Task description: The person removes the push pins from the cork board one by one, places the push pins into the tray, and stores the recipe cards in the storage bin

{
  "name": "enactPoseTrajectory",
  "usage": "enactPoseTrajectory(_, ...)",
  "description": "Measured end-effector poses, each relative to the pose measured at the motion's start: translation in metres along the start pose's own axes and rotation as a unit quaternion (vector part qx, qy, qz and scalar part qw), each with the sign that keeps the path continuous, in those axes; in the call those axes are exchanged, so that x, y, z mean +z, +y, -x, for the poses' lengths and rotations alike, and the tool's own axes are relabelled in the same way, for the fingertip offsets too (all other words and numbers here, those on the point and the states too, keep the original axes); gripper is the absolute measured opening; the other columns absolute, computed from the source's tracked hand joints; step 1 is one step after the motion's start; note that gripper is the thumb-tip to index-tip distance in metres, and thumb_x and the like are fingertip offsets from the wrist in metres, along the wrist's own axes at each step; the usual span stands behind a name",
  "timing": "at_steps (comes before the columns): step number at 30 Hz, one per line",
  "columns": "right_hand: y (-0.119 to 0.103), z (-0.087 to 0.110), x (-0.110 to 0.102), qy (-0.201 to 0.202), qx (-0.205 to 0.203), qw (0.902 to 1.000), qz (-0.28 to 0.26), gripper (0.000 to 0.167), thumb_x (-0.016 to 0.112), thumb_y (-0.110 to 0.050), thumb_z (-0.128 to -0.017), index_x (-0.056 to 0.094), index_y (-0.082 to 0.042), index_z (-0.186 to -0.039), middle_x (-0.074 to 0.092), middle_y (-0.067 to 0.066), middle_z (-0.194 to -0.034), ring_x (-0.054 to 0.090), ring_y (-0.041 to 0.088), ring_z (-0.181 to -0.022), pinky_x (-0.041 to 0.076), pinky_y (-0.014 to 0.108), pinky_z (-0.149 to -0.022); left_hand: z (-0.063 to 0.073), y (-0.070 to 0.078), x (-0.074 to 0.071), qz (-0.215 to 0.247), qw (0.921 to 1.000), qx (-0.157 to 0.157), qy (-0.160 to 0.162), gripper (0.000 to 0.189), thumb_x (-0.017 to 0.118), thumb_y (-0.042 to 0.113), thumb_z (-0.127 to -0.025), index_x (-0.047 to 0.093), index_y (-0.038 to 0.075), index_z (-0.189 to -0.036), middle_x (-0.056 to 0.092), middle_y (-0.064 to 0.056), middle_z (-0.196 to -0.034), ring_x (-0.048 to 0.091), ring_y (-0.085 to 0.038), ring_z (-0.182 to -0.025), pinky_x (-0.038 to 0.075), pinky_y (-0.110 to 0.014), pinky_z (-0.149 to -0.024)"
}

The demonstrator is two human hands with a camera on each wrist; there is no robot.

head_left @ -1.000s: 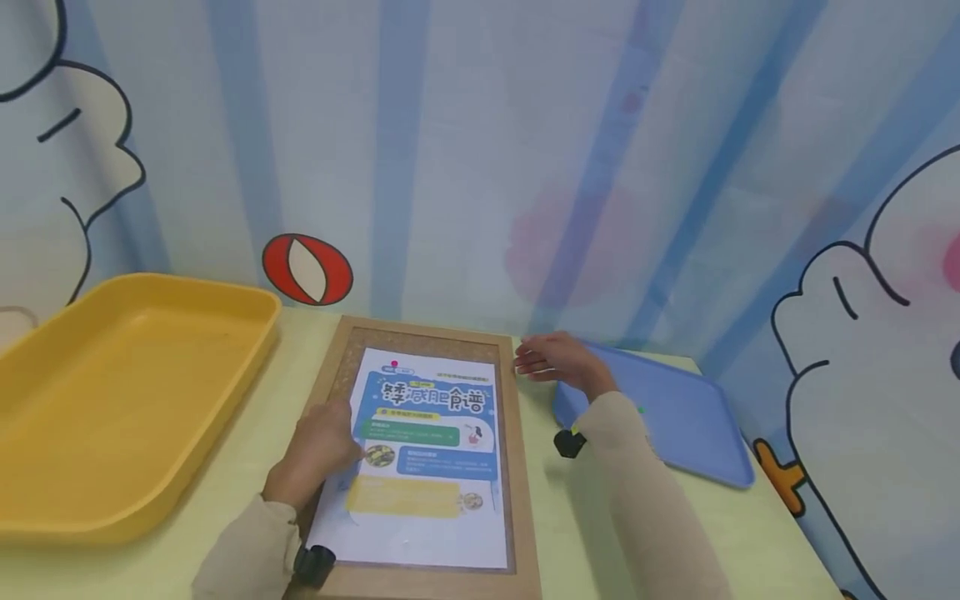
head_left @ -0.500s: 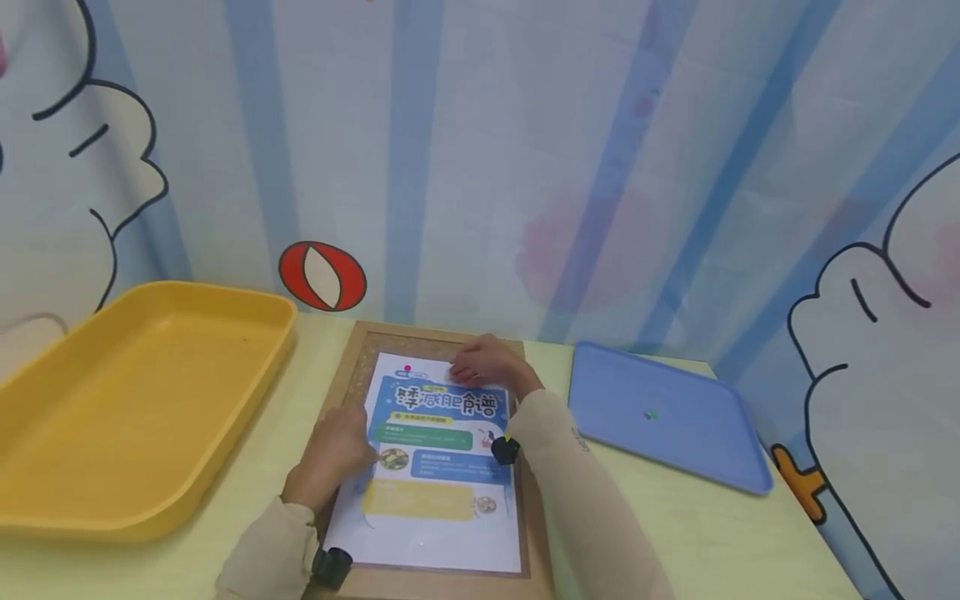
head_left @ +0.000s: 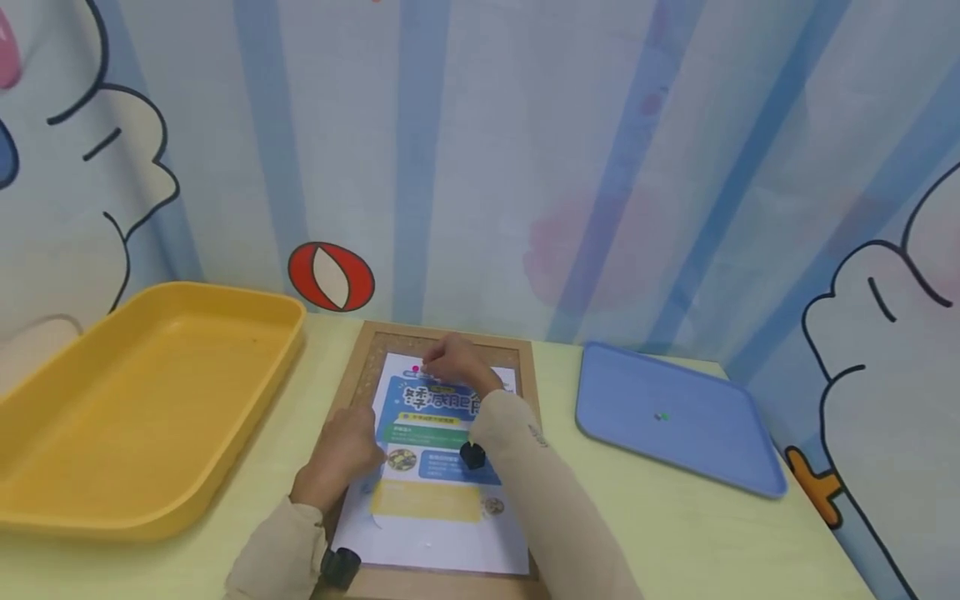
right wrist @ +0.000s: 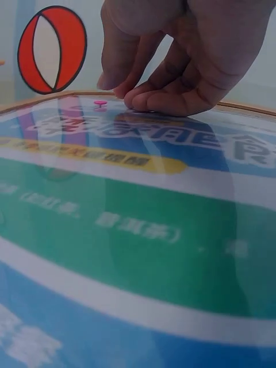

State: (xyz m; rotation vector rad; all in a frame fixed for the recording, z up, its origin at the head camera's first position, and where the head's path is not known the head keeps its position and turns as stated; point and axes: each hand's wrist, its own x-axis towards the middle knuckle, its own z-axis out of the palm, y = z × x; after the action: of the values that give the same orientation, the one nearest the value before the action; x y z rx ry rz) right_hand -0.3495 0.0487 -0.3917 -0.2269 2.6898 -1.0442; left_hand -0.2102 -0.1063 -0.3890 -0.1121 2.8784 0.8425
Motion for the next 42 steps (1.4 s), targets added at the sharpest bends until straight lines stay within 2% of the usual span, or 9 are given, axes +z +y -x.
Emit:
enactPoseTrajectory(3, -0.005, -0.002, 0.005, 0.009, 0.000, 0.9999, 0.015, 0.014, 0.072, -0.019, -0.091, 0.076, -0.014, -0.104, 0.072, 0.002, -0.100, 0.066, 0.020, -0.094, 0.054, 0.041, -0.095, -0.001, -0.001, 0.000, 0.002, 1.0000, 0.004, 0.000, 0.051, 0.074, -0.001, -0.081, 0.054, -0.015, -0.126, 0.066, -0.021, -0.099, 0.062, -0.029, -0.083, 0.059, -0.042, -0.075)
enactPoseTrajectory(6, -0.008, -0.004, 0.010, 0.012, -0.013, 0.9995, 0.026, 0.013, 0.072, -0.017, -0.091, 0.076, -0.012, -0.102, 0.071, 0.004, -0.099, 0.065, 0.021, -0.094, 0.054, 0.041, -0.094, -0.002, -0.002, 0.001, -0.001, 1.0000, 0.003, 0.001, 0.050, 0.074, -0.001, -0.081, 0.054, -0.014, -0.125, 0.065, -0.020, -0.097, 0.060, -0.029, -0.082, 0.058, -0.041, -0.073)
enactPoseTrajectory(15, -0.012, -0.011, 0.024, 0.024, -0.034, 0.9936, 0.105, 0.005, 0.074, -0.015, -0.089, 0.074, -0.010, -0.087, 0.067, 0.002, -0.086, 0.060, 0.017, -0.082, 0.050, 0.031, -0.078, 0.000, -0.002, 0.003, -0.015, 0.9999, -0.003, -0.002, 0.049, 0.074, -0.001, -0.081, 0.055, -0.015, -0.124, 0.065, -0.021, -0.098, 0.058, -0.029, -0.084, 0.056, -0.045, -0.078)
enactPoseTrajectory(23, -0.023, -0.008, 0.029, 0.035, -0.032, 0.9889, 0.141, 0.007, 0.066, -0.010, -0.093, 0.071, -0.009, -0.088, 0.066, 0.004, -0.082, 0.060, 0.017, -0.076, 0.050, 0.029, -0.068, -0.001, -0.003, 0.004, -0.007, 0.9999, -0.008, 0.002, 0.053, 0.074, -0.003, -0.080, 0.054, -0.014, -0.128, 0.066, -0.022, -0.101, 0.060, -0.029, -0.084, 0.057, -0.046, -0.079)
enactPoseTrajectory(28, -0.029, -0.010, 0.031, 0.029, -0.015, 0.9889, 0.145, 0.004, 0.067, -0.012, -0.093, 0.068, -0.009, -0.091, 0.063, 0.004, -0.078, 0.058, 0.016, -0.068, 0.047, 0.027, -0.059, -0.001, -0.003, 0.003, -0.011, 0.9999, -0.005, 0.005, 0.053, 0.075, -0.003, -0.079, 0.055, -0.014, -0.126, 0.066, -0.022, -0.100, 0.060, -0.030, -0.085, 0.057, -0.048, -0.082)
enactPoseTrajectory(31, -0.031, -0.012, 0.031, 0.027, -0.018, 0.9864, 0.161, 0.005, 0.068, -0.013, -0.092, 0.069, -0.009, -0.090, 0.062, 0.004, -0.075, 0.056, 0.016, -0.064, 0.045, 0.026, -0.056, -0.001, -0.002, 0.003, -0.014, 0.9999, -0.006, 0.004, 0.053, 0.075, -0.002, -0.079, 0.055, -0.014, -0.126, 0.065, -0.022, -0.101, 0.060, -0.031, -0.087, 0.056, -0.049, -0.085)
enactPoseTrajectory(34, -0.031, -0.014, 0.032, 0.027, -0.027, 0.9823, 0.183, 0.006, 0.068, -0.014, -0.093, 0.069, -0.008, -0.089, 0.062, 0.004, -0.075, 0.056, 0.015, -0.064, 0.045, 0.025, -0.056, -0.001, -0.002, 0.003, -0.014, 0.9999, -0.010, 0.003, 0.053, 0.075, -0.002, -0.079, 0.055, -0.013, -0.127, 0.065, -0.021, -0.102, 0.059, -0.031, -0.088, 0.056, -0.049, -0.086)
enactPoseTrajectory(38, -0.031, -0.017, 0.033, 0.024, -0.039, 0.9757, 0.214, 0.007, 0.067, -0.015, -0.093, 0.068, -0.009, -0.097, 0.062, 0.003, -0.081, 0.060, 0.015, -0.071, 0.049, 0.026, -0.062, -0.001, -0.002, 0.002, -0.012, 0.9999, -0.011, 0.004, 0.049, 0.075, -0.001, -0.080, 0.057, -0.012, -0.124, 0.065, -0.019, -0.098, 0.059, -0.029, -0.086, 0.057, -0.046, -0.082)
enactPoseTrajectory(42, -0.032, -0.017, 0.032, 0.020, -0.041, 0.9746, 0.219, 0.011, 0.066, -0.016, -0.094, 0.067, -0.010, -0.103, 0.062, 0.002, -0.086, 0.061, 0.016, -0.077, 0.052, 0.027, -0.069, -0.002, -0.002, 0.002, -0.015, 0.9998, -0.009, 0.003, 0.045, 0.075, -0.001, -0.080, 0.059, -0.012, -0.121, 0.065, -0.018, -0.094, 0.059, -0.027, -0.082, 0.057, -0.043, -0.077)
